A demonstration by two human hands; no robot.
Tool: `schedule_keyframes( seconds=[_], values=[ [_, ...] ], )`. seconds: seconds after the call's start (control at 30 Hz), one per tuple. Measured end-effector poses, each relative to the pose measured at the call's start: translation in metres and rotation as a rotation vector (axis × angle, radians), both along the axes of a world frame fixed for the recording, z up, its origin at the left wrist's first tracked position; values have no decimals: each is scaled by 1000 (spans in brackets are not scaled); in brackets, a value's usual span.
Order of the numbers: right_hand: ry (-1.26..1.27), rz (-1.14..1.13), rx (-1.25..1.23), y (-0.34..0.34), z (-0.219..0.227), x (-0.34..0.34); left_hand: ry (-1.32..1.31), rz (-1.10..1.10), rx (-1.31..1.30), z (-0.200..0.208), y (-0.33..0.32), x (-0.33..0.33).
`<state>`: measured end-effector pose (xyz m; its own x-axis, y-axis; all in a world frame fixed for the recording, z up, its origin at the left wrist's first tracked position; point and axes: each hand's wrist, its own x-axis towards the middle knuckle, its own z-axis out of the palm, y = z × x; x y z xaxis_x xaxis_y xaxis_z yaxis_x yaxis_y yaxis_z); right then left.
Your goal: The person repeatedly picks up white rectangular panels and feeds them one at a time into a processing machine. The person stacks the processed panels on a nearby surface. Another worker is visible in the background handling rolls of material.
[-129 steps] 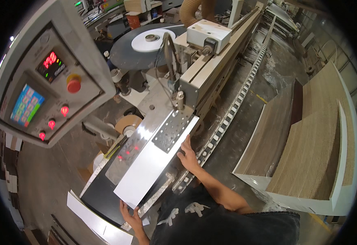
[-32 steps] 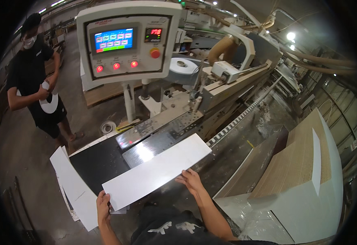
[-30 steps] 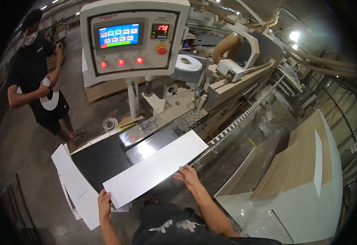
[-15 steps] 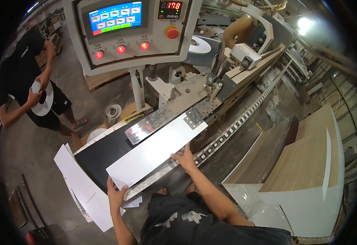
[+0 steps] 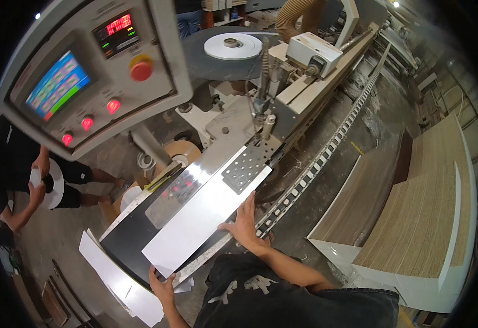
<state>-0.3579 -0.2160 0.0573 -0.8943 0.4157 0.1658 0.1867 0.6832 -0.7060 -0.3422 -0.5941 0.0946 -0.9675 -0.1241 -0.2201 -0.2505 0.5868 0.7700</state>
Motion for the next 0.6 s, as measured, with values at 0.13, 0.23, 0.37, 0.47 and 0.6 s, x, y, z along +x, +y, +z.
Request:
schedule_keyframes(
  seconds=[0.13, 0.23, 0.37, 0.47, 0.6],
  values=[
    [16, -4, -71, 39, 1, -9, 222, -97, -144, -12, 31, 3],
    [-29, -37, -179, 70, 14, -16, 315, -209, -201, -16, 54, -5],
    [-12, -57, -137, 116, 8, -22, 371, -269, -272, 1, 110, -21],
    [-11, -68, -107, 149, 6, -28, 416, -299, -333, -19, 128, -28],
    [-33, -139, -114, 194, 9, -39, 427, -336, -423, -25, 169, -42]
  ],
)
